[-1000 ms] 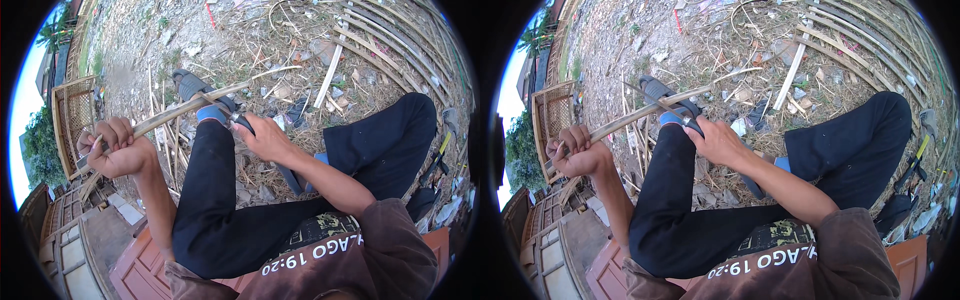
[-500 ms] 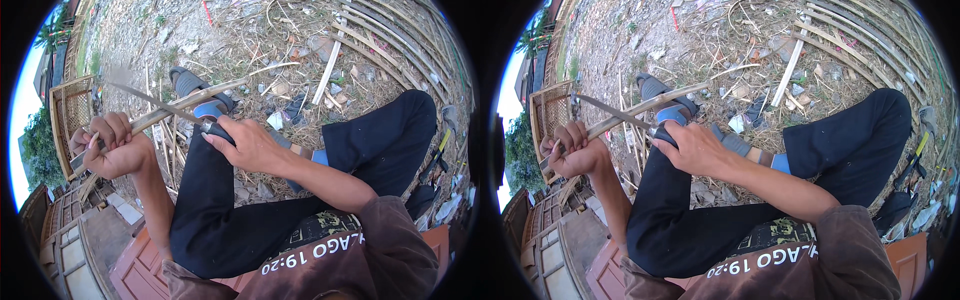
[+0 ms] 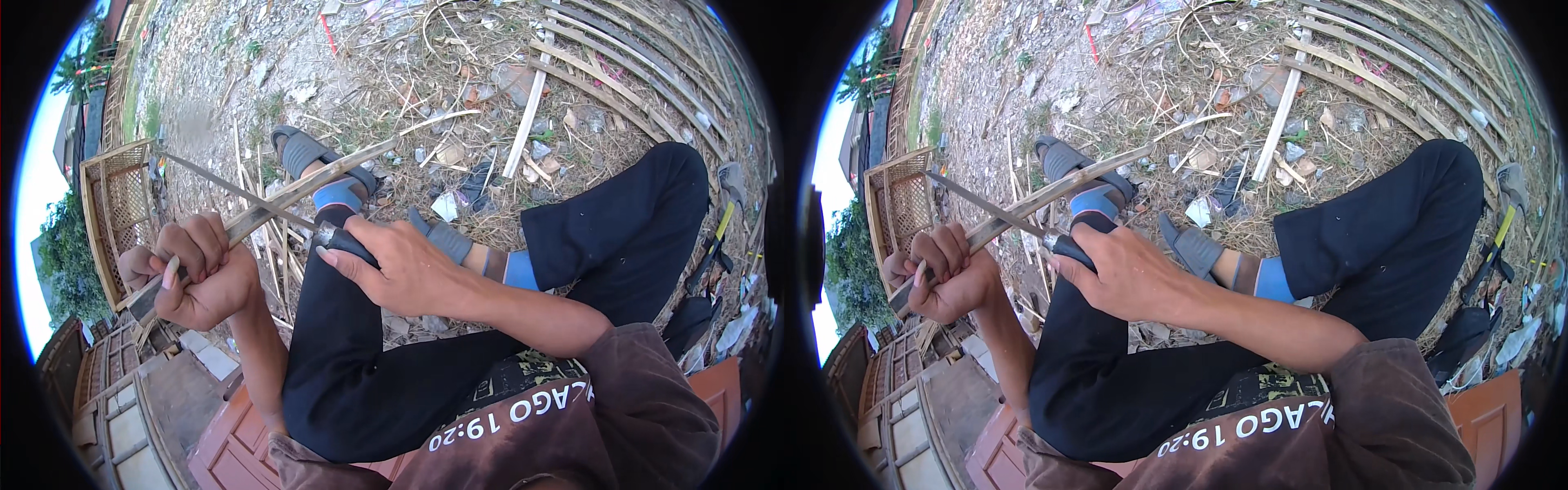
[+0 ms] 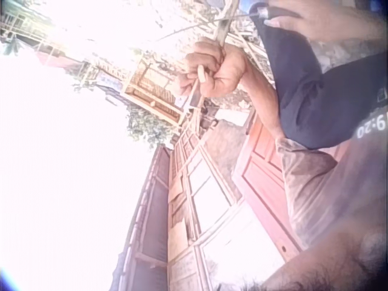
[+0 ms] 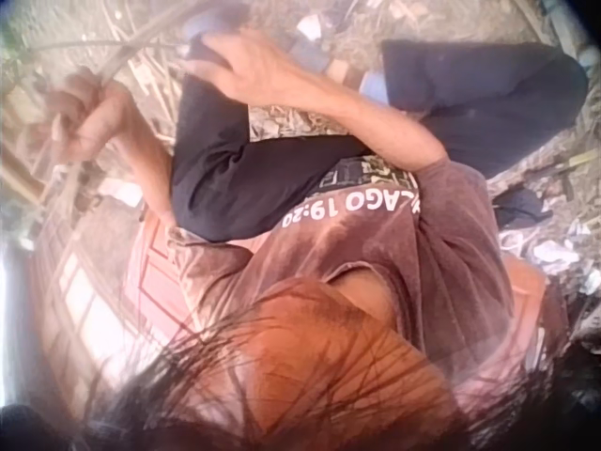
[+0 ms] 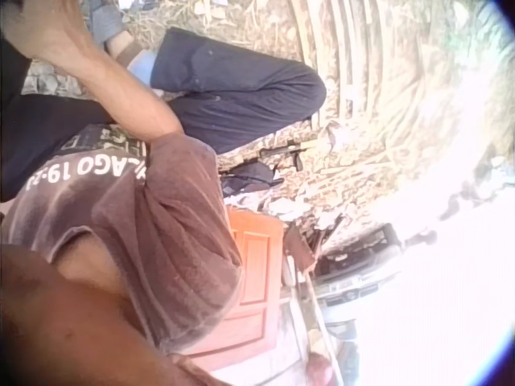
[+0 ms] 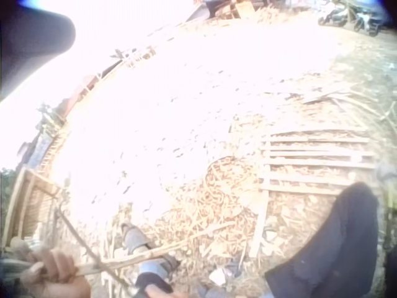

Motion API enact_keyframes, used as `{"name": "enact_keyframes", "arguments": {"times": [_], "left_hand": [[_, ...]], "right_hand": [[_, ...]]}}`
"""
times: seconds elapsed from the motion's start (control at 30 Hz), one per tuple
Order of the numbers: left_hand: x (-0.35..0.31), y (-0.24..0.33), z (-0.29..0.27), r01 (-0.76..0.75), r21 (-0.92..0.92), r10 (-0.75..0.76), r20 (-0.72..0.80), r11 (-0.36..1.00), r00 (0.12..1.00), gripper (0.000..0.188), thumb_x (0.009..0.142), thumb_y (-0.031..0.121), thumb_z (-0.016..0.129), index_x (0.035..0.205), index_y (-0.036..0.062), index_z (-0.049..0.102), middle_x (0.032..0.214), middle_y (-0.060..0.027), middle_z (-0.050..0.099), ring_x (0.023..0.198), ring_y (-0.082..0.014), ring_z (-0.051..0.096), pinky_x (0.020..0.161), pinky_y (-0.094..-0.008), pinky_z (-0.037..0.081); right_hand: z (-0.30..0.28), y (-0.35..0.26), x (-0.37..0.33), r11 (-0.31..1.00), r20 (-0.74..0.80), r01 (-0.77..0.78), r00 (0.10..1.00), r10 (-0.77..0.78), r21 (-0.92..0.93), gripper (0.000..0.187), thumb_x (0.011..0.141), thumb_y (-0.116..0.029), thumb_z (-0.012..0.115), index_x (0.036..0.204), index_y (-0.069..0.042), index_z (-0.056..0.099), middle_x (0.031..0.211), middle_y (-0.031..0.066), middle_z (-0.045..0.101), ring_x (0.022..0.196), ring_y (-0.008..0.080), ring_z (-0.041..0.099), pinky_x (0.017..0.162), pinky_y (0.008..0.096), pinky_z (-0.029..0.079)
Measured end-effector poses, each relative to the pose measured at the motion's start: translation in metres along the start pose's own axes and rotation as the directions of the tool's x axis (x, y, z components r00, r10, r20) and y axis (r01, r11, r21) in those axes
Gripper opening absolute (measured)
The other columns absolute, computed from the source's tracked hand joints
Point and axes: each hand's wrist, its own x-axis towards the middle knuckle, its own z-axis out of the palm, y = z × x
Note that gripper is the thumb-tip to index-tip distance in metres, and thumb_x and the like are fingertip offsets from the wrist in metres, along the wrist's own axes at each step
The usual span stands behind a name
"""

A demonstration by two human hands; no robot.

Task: The person shaves a strip of bamboo with a knife and then nails it onto a wooden lattice structure using a hammer.

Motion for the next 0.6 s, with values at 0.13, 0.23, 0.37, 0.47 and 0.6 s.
{"name": "enact_keyframes", "arguments": {"times": [0.13,0.23,0.37,0.47,0.6], "left_hand": [[0.000,-0.002,0.001,-0.015,0.014,0.015,-0.014,1.000,1.000,0.014,0.081,0.013,0.050,0.092,0.0131,0.040,0.051,0.0011,0.030,0.039,-0.0071,0.023,0.039,-0.0246,0.019],[0.003,-0.004,0.002,-0.008,0.014,0.009,-0.001,1.000,1.000,0.015,0.082,0.013,0.050,0.092,0.0132,0.040,0.051,0.0011,0.030,0.039,-0.0071,0.023,0.039,-0.0246,0.019],[-0.001,-0.007,0.015,0.031,0.012,-0.031,0.000,0.999,1.000,0.015,0.082,0.013,0.050,0.092,0.0130,0.040,0.051,0.0009,0.030,0.040,-0.0071,0.023,0.039,-0.0245,0.019],[0.010,-0.001,0.007,0.003,0.002,-0.003,-0.006,1.000,1.000,0.014,0.081,0.014,0.051,0.090,0.0127,0.040,0.050,0.0008,0.030,0.040,-0.0072,0.024,0.039,-0.0248,0.019],[0.006,-0.006,0.007,0.016,-0.005,-0.016,0.026,1.000,1.000,0.013,0.081,0.013,0.051,0.089,0.0124,0.042,0.050,0.0006,0.029,0.040,-0.0073,0.022,0.039,-0.0253,0.019]], "right_hand": [[-0.010,0.022,-0.003,0.993,-0.002,-0.107,0.994,0.107,-0.059,0.036,0.097,-0.033,0.058,0.093,0.002,0.056,0.064,0.0248,0.056,0.062,0.0449,0.058,0.057,0.0489,0.041],[-0.015,0.007,-0.001,0.991,0.020,-0.072,0.997,0.075,-0.117,0.037,0.098,-0.035,0.057,0.092,0.002,0.057,0.062,0.0233,0.055,0.060,0.0436,0.058,0.058,0.0489,0.042],[-0.013,0.025,-0.004,0.994,-0.017,-0.065,0.998,0.064,-0.091,0.039,0.098,-0.036,0.057,0.092,0.002,0.057,0.063,0.0247,0.056,0.061,0.0443,0.058,0.058,0.0479,0.043],[-0.025,0.025,0.005,0.966,0.040,-0.243,0.968,0.247,-0.083,0.038,0.097,-0.035,0.058,0.093,0.003,0.057,0.065,0.0268,0.057,0.064,0.0470,0.059,0.058,0.0485,0.044],[-0.021,0.003,-0.003,0.979,0.042,-0.075,0.996,0.085,-0.192,0.038,0.097,-0.035,0.057,0.094,0.003,0.059,0.062,0.0248,0.057,0.062,0.0441,0.060,0.060,0.0485,0.045]]}}
